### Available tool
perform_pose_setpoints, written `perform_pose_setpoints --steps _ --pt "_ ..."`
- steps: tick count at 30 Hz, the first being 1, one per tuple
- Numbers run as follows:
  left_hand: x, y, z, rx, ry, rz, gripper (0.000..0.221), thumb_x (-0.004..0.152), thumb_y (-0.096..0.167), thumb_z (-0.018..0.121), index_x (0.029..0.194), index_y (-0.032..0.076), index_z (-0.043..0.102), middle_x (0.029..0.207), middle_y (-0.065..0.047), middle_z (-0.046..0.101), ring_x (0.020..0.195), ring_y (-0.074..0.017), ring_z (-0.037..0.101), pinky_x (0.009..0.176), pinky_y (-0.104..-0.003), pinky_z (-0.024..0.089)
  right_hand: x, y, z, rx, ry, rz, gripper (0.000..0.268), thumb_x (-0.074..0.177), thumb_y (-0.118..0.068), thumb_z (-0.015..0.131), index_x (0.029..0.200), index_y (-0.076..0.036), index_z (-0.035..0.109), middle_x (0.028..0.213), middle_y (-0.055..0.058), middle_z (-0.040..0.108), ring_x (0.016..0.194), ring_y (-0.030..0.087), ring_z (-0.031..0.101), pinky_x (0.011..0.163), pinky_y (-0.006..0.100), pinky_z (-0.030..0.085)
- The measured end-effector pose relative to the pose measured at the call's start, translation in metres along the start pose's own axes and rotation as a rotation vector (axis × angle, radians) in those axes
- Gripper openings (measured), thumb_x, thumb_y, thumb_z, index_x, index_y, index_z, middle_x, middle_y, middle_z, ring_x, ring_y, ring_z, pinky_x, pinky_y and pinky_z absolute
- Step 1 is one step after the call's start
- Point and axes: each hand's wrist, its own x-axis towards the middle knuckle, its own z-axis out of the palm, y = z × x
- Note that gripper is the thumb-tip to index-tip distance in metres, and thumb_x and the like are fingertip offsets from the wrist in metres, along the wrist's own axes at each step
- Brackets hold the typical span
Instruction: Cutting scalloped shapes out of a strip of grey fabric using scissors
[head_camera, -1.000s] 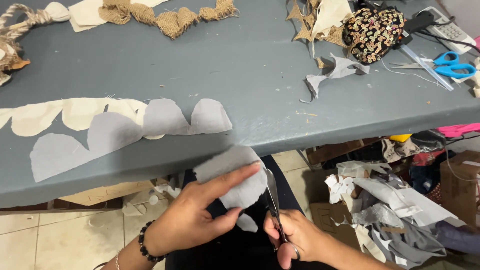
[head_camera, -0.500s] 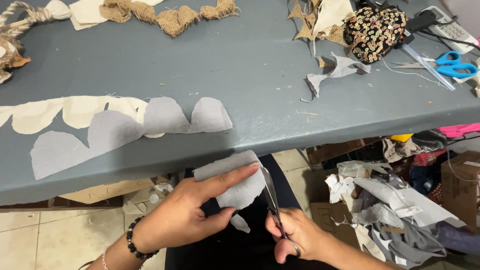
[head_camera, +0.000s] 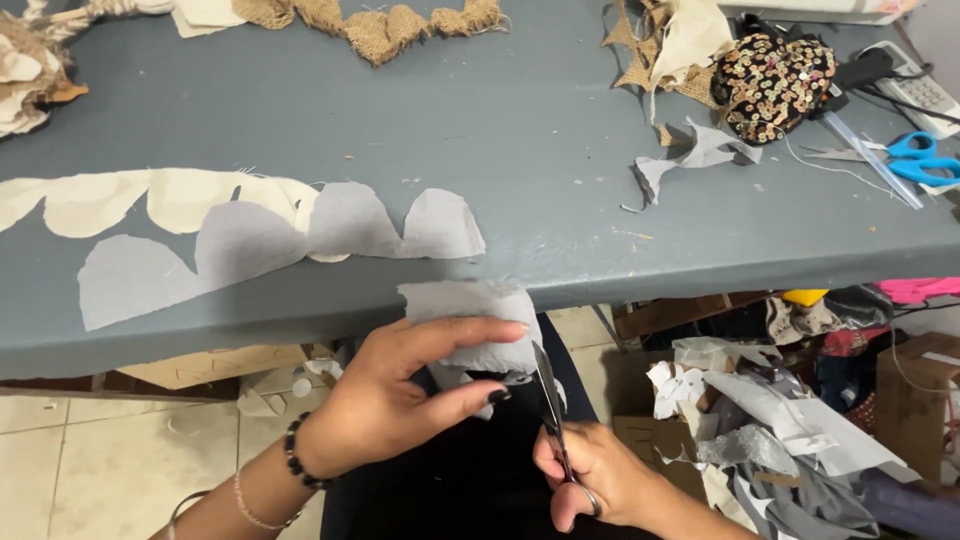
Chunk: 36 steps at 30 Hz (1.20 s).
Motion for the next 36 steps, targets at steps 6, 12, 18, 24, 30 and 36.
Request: perform_pose_setpoints --steps 6,12,18,24,30,36 --pt "0.002 -0.001 0.012 0.044 0.025 -0.017 0.032 0.088 0.011 0.075 0.118 0.02 0.071 0.118 0.007 0.079 0.111 -0.01 0.076 0.1 -0.026 0.052 0.007 -0.011 0.002 0.01 0.038 0.013 0.068 0.091 -0.085 0.031 0.085 -0.019 0.045 0.072 -0.006 0.052 0.06 0.015 0.049 0.055 0.03 0.042" --pt "-0.001 -0.007 0.013 0.111 -0.044 -0.017 0.033 0.09 0.017 0.072 0.122 0.024 0.068 0.124 0.013 0.076 0.117 -0.0067 0.073 0.099 -0.029 0.045 0.013 -0.019 0.001 0.022 0.049 0.015 0.071 0.092 -0.087 0.027 0.085 -0.018 0.044 0.072 -0.005 0.056 0.058 0.013 0.053 0.054 0.029 0.045" --pt "-0.001 -0.007 0.005 0.066 -0.063 0.033 0.034 0.092 0.015 0.074 0.125 0.02 0.068 0.127 0.008 0.075 0.117 -0.0114 0.073 0.102 -0.027 0.051 0.009 -0.014 0.001 0.004 0.017 0.033 0.069 0.092 -0.085 0.031 0.085 -0.017 0.044 0.072 -0.005 0.052 0.059 0.016 0.048 0.055 0.031 0.041" --pt "0.002 -0.004 -0.005 0.076 -0.101 0.008 0.039 0.092 0.015 0.072 0.13 0.02 0.067 0.132 0.006 0.073 0.123 -0.0127 0.071 0.105 -0.028 0.049 0.001 -0.004 0.003 -0.018 0.004 0.041 0.064 0.093 -0.081 0.037 0.082 -0.018 0.042 0.072 -0.005 0.047 0.06 0.017 0.043 0.055 0.032 0.038" --pt "0.008 0.002 -0.02 0.124 -0.272 -0.009 0.045 0.095 0.021 0.064 0.14 0.024 0.058 0.142 0.004 0.068 0.121 -0.018 0.067 0.1 -0.032 0.046 -0.003 0.0 0.004 0.017 -0.024 0.035 0.054 0.094 -0.071 0.051 0.083 -0.019 0.044 0.072 -0.004 0.046 0.059 0.018 0.041 0.054 0.032 0.036" --pt "0.012 0.006 -0.027 0.216 -0.362 0.005 0.056 0.09 0.017 0.071 0.142 0.029 0.055 0.128 0.011 0.074 0.075 -0.0173 0.058 0.075 -0.029 0.045 0.006 -0.012 0.002 0.066 -0.035 0.026 0.066 0.091 -0.083 0.034 0.084 -0.018 0.044 0.07 -0.005 0.05 0.057 0.015 0.044 0.055 0.03 0.04"
